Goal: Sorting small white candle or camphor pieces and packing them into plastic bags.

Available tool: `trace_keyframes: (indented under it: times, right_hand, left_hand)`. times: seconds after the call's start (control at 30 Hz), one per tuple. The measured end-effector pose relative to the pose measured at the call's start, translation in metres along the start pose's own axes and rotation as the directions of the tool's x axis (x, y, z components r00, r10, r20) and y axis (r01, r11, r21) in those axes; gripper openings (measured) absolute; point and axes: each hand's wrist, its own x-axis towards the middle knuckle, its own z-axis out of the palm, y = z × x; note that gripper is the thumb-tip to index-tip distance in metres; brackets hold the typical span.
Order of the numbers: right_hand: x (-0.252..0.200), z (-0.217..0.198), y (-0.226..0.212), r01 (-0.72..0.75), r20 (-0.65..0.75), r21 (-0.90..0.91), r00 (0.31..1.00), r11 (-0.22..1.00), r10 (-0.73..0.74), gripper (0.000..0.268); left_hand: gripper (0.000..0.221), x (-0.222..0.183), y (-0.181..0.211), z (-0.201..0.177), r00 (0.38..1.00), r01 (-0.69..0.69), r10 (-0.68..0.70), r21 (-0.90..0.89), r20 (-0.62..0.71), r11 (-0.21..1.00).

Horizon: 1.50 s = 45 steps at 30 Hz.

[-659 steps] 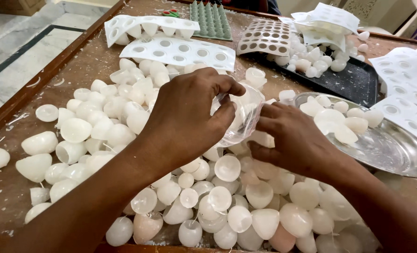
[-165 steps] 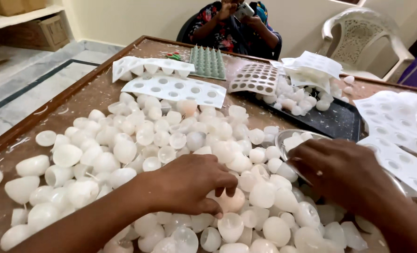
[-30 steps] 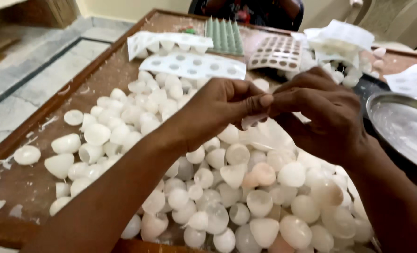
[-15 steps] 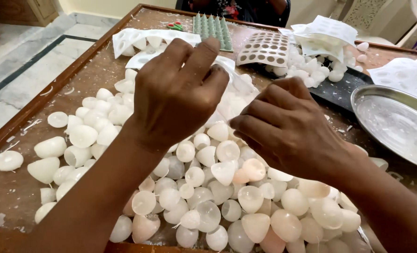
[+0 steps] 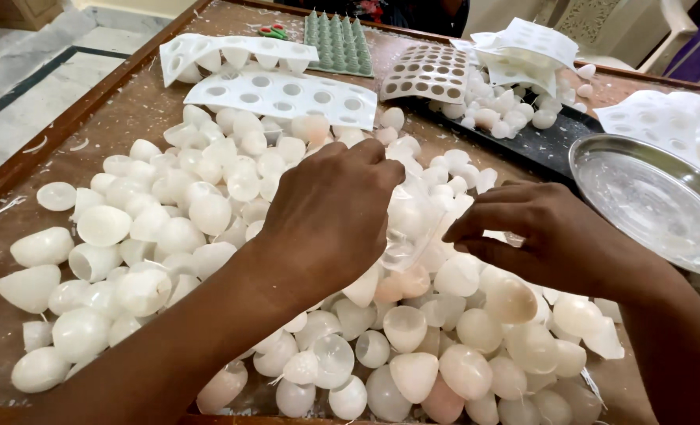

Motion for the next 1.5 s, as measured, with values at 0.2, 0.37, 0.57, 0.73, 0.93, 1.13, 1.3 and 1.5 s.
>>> trace_keyframes:
  times: [0.2, 0.37, 0.57, 0.73, 0.93, 1.13, 1.3, 1.5]
  right_hand:
    - [-0.013, 0.015, 0.004, 0.125, 0.218, 0.13, 0.964, 0.984, -0.151, 0.02]
    - [-0.018, 0.018, -0.002, 0.213, 0.273, 0.12, 0.932, 0.97, -0.239, 0.024]
    - [-0.025, 0.031, -0.02, 0.254, 0.327, 0.095, 0.905, 0.963, -0.271, 0.03]
    - [-0.007, 0.034, -0.042, 0.113, 0.568, -0.134, 0.823, 0.984, -0.017, 0.037]
    - [-0.032, 0.0, 0.016, 0.075, 0.319, 0.061, 0.943, 0.995, -0.091, 0.032]
    - [-0.012, -0.001, 0.003, 0.269, -0.372, 0.106, 0.904, 0.957, -0.213, 0.03]
    - [-0.004, 0.002, -0.015, 0.277, -0.425, -0.127, 0.852, 0.952, -0.305, 0.031]
    - [-0.009, 0.003, -0.011, 0.198, -0.394, -0.26, 0.872, 0.945, -0.291, 0.028]
  left_hand:
    - [0.017, 0.003, -0.003, 0.001, 0.993, 0.11, -0.115, 0.093, 0.042, 0.99]
    - [0.057, 0.004, 0.002, -0.006, 0.991, 0.13, -0.128, -0.06, 0.03, 0.99]
    - [0.05, 0.004, 0.0, -0.002, 0.983, 0.17, -0.165, -0.064, 0.082, 0.983]
    - [0.045, 0.003, -0.002, 0.002, 0.98, 0.181, -0.176, -0.054, 0.09, 0.982]
    - [0.046, 0.001, -0.003, 0.009, 0.991, 0.126, -0.118, -0.122, 0.068, 0.985]
    - [0.046, 0.002, 0.004, 0.0, 0.978, 0.174, -0.149, -0.181, 0.144, 0.968]
    - [0.045, 0.003, 0.002, -0.002, 0.971, 0.199, -0.153, -0.262, 0.184, 0.944]
    - [0.042, 0.003, -0.009, 0.004, 0.978, 0.174, -0.11, -0.401, 0.177, 0.899]
